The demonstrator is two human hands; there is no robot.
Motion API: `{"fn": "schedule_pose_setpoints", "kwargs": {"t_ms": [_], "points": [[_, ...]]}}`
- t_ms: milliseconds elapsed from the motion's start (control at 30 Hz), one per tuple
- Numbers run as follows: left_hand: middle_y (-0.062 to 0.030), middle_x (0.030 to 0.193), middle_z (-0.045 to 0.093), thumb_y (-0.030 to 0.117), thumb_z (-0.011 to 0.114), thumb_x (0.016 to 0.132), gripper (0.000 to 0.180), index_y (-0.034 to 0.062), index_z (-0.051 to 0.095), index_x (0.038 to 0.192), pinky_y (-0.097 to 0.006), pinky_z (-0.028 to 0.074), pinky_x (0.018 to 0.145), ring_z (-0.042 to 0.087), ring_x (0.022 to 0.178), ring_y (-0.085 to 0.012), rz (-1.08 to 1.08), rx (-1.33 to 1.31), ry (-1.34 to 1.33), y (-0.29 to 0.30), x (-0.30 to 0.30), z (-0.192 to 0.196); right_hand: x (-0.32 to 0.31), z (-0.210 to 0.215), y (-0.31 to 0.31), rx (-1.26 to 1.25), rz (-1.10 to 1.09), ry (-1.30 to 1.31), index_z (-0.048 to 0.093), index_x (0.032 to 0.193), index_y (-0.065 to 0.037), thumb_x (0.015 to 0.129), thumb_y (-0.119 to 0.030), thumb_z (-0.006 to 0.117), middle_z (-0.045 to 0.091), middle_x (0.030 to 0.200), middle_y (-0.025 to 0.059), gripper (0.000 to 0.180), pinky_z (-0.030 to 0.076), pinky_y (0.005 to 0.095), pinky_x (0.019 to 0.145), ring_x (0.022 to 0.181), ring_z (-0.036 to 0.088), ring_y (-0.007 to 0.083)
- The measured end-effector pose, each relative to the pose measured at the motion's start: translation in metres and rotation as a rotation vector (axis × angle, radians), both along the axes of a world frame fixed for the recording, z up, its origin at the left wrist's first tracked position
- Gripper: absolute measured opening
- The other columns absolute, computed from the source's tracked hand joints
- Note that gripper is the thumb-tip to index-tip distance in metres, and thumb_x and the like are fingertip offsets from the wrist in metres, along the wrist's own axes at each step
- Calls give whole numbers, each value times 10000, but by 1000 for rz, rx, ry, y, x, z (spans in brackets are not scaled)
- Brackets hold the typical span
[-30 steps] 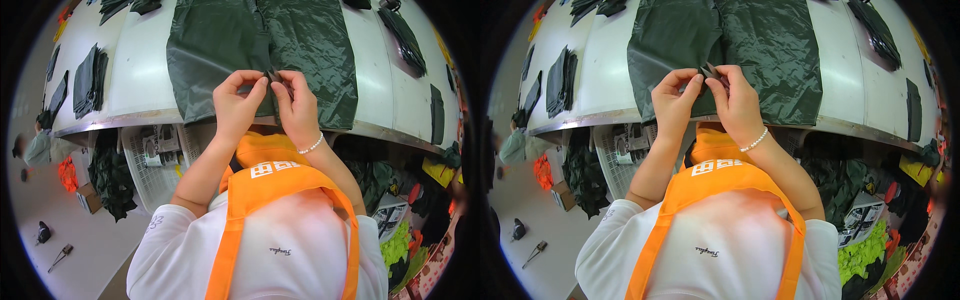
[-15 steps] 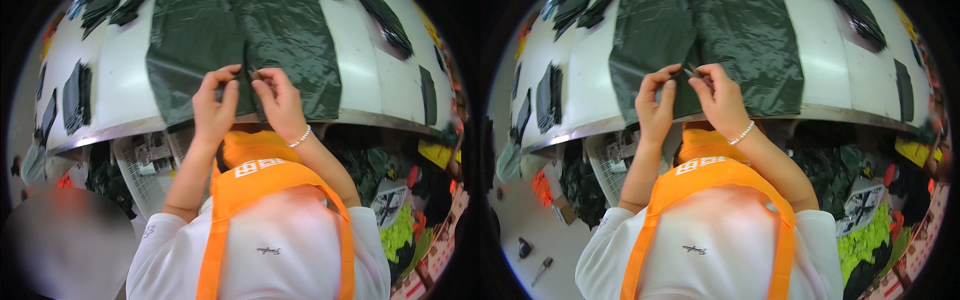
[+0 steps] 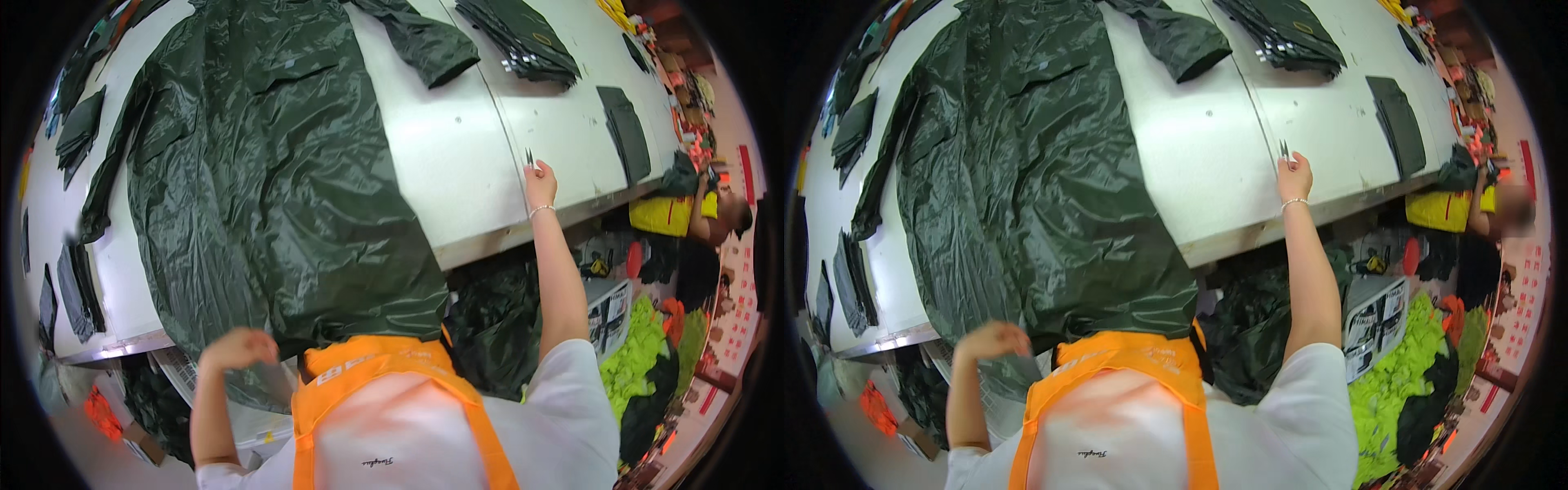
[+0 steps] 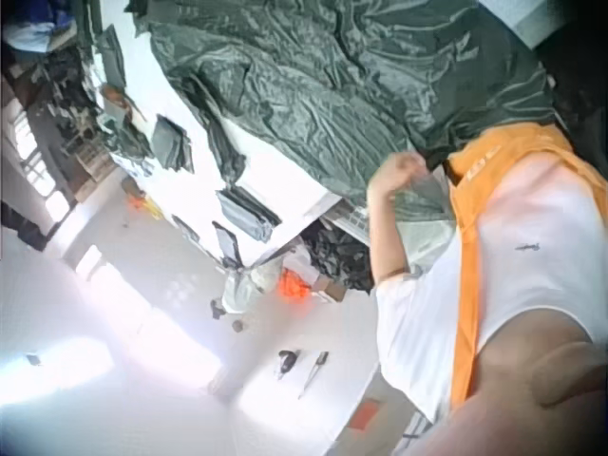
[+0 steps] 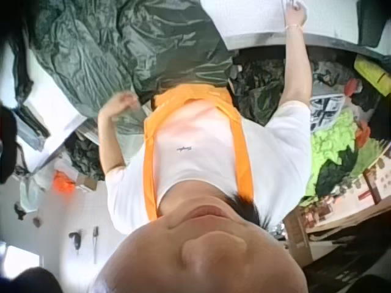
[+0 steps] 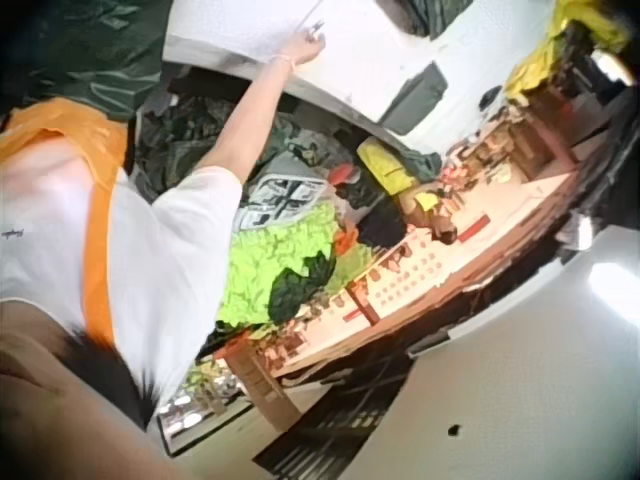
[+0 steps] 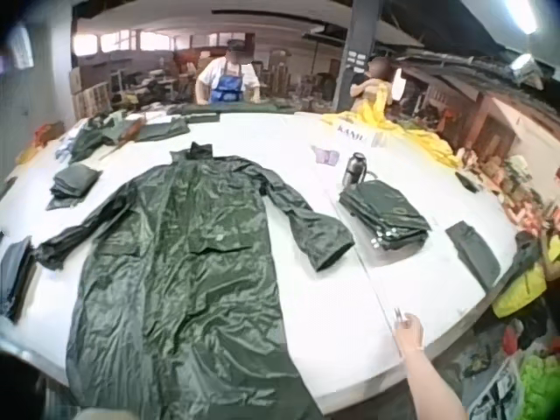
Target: The person lays a dark green jacket flat on a table, zips the front, folds the sleeves inward, and folds the jacket into a compact rectangle. They then place the folded jacket into a plastic bag and set it aside.
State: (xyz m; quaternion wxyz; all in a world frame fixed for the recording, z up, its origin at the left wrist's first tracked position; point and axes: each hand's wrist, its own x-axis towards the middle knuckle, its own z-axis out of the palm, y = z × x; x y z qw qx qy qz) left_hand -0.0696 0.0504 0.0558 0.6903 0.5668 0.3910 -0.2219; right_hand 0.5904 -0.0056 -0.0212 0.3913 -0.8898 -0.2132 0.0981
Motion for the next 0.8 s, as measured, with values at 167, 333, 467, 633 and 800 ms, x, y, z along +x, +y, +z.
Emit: {"fn": "schedule_pose_setpoints", "kwargs": {"t_ms": [167,333,467,633,800], "points": [[-168,1205,576,264,646,832,433,74,552,1209,-418,452,907,559,1092,-318,301,1322,-42,109,185,-7,125,-54,67,-116,86,-189,639,1081,-19,806,-88,623,664,953,128,284,500,325,790,845,637,248],[-166,1524,182,539,617,779,815,187,316,1449,-651,131,1060,151,1393,-403,86,1427,352,74,261,-63,140,-31,117,-322,177,-733,658,1065,-21,810,-91,628,665,977,140,266,499,337,792,831,634,266],[-172,1527,165,562,607,772,807,169,352,1429,-633,114,1071,130,1397,-411,-43,1256,373,8,204,-52,97,30,152,34,653,-234,659,1046,0,887,-155,597,659,913,116,231,494,292,748,783,624,201],[-135,1389,397,442,645,792,542,139,550,1231,-556,224,1053,327,1298,-372,67,1106,288,-61,140,-15,36,52,251,63,869,490,512,1233,65,878,-255,651,659,1007,108,498,493,254,765,859,620,129],[-152,962,663,239,634,859,282,19,651,1034,-332,496,769,647,889,-287,783,1132,91,47,199,10,-104,-1,261,204,1207,781,423,1254,81,746,-86,638,637,962,123,577,513,316,718,805,605,176]]}}
